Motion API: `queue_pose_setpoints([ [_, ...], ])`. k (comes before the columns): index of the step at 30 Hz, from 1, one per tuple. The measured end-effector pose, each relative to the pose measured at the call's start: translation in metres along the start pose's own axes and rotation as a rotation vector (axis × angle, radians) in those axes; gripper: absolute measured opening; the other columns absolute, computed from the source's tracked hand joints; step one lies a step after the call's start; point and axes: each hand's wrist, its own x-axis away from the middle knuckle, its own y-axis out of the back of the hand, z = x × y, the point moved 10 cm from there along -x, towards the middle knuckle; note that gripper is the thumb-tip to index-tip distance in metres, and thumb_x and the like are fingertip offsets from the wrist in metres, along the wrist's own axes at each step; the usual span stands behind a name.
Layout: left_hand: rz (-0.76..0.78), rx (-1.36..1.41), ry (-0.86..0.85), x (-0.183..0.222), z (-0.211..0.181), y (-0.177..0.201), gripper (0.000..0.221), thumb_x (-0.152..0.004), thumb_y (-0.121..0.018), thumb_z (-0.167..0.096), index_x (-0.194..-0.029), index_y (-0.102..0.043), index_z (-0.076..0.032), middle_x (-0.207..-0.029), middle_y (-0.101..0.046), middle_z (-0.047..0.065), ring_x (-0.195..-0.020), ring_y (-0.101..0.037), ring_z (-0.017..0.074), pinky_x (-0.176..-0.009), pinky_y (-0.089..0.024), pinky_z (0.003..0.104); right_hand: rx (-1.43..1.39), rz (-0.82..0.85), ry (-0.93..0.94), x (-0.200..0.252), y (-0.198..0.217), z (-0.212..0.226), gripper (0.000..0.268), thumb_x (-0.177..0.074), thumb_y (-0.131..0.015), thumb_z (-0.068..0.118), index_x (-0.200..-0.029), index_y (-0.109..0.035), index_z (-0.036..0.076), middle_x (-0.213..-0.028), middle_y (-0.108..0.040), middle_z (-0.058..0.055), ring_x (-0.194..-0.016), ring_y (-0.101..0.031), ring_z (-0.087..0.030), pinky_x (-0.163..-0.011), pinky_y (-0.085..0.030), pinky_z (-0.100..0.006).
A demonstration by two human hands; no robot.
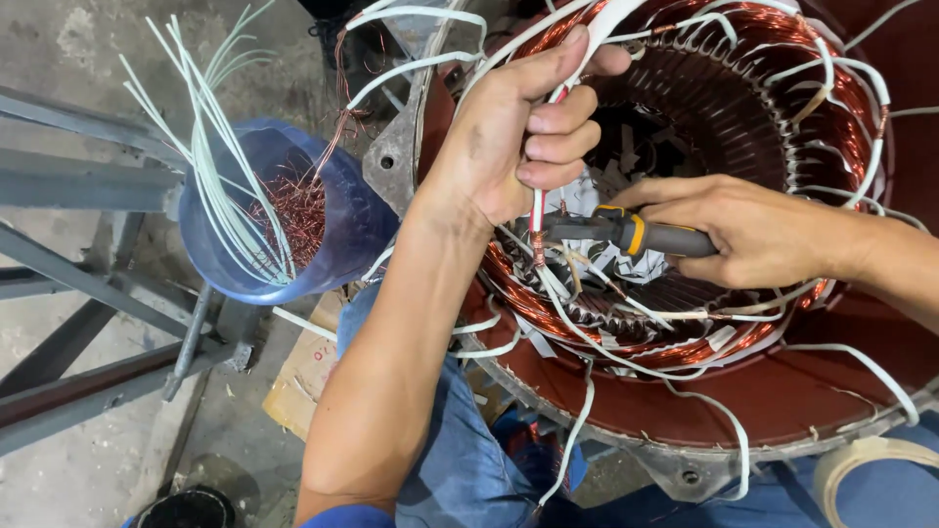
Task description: Repairing an electric motor by stripping insulation and connecting copper wire windings
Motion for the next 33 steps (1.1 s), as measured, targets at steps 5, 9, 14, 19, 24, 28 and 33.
queue_pose_setpoints([
  [5,0.024,0.009,0.0,-0.005,0.001,0.0,0.037,-0.11,-0.06,-0.032,-0.126,-0.066,0.002,-0.065,-0.027,-0.006,-0.051,-0.019,0.0064,-0.038,-0.012,0.024,0.035,0.012,-0.035,-0.005,-0.006,-0.004,0.042,-0.075,-0.07,0.001,-0.116,-0.076,0.008,-0.148,-0.066,-0.007,-0.118,-0.075,-0.025,-0.101,-0.056,-0.039],
  [9,-0.003,-0.015,-0.007,-0.006,0.002,-0.002,0.038,-0.108,-0.061,-0.034,-0.123,-0.067,0.0,-0.063,-0.027,-0.006,-0.049,-0.019,0.0067,-0.037,-0.013,0.025,0.055,0.016,-0.004,0.0,-0.006,0.007,0.04,-0.078,-0.071,0.002,-0.118,-0.074,0.006,-0.146,-0.065,-0.01,-0.126,-0.071,-0.028,-0.11,-0.052,-0.041],
  [14,-0.522,-0.469,-0.168,0.041,-0.038,-0.003,0.066,-0.095,-0.049,-0.052,-0.124,-0.073,0.003,-0.064,-0.061,0.004,-0.049,-0.058,0.0149,-0.044,-0.055,0.03,0.166,-0.053,-0.259,0.007,0.003,-0.006,0.032,-0.076,-0.071,0.007,-0.108,-0.077,0.004,-0.137,-0.07,-0.006,-0.094,-0.078,-0.027,-0.088,-0.06,-0.045],
  [19,-0.862,-0.904,-0.334,0.126,0.017,-0.002,0.063,-0.103,-0.037,-0.049,-0.144,-0.059,-0.008,-0.139,-0.075,0.014,-0.123,-0.076,0.0252,-0.106,-0.063,0.04,0.216,-0.057,-0.286,0.01,0.022,0.004,0.028,-0.076,-0.072,0.003,-0.103,-0.075,0.004,-0.119,-0.069,-0.006,-0.091,-0.072,-0.027,-0.089,-0.055,-0.044],
  [24,-0.779,-0.615,-0.299,0.129,0.073,0.002,0.031,-0.112,-0.049,-0.018,-0.137,-0.059,-0.004,-0.122,-0.077,0.007,-0.039,-0.034,0.0044,-0.032,-0.02,0.021,0.237,0.044,-0.321,0.013,0.021,0.001,0.029,-0.077,-0.073,0.003,-0.105,-0.075,0.005,-0.117,-0.07,-0.003,-0.092,-0.073,-0.024,-0.09,-0.057,-0.041],
  [28,-0.637,-0.178,-0.487,0.112,0.091,0.022,0.023,-0.119,-0.043,-0.017,-0.115,-0.062,-0.004,-0.084,-0.057,0.002,-0.074,-0.054,0.0142,-0.071,-0.048,0.03,0.233,0.138,-0.284,0.022,0.035,-0.008,0.059,-0.075,-0.076,0.005,-0.134,-0.069,0.01,-0.156,-0.062,-0.008,-0.125,-0.07,-0.03,-0.109,-0.051,-0.046],
  [33,-0.373,0.163,-0.58,0.105,0.103,0.021,0.021,-0.119,-0.044,-0.014,-0.115,-0.061,-0.002,-0.104,-0.06,0.006,-0.073,-0.045,0.0081,-0.062,-0.04,0.021,0.305,0.101,-0.183,0.016,0.038,0.008,0.052,-0.072,-0.073,0.0,-0.124,-0.067,0.004,-0.162,-0.054,-0.015,-0.139,-0.063,-0.035,-0.12,-0.046,-0.047],
])
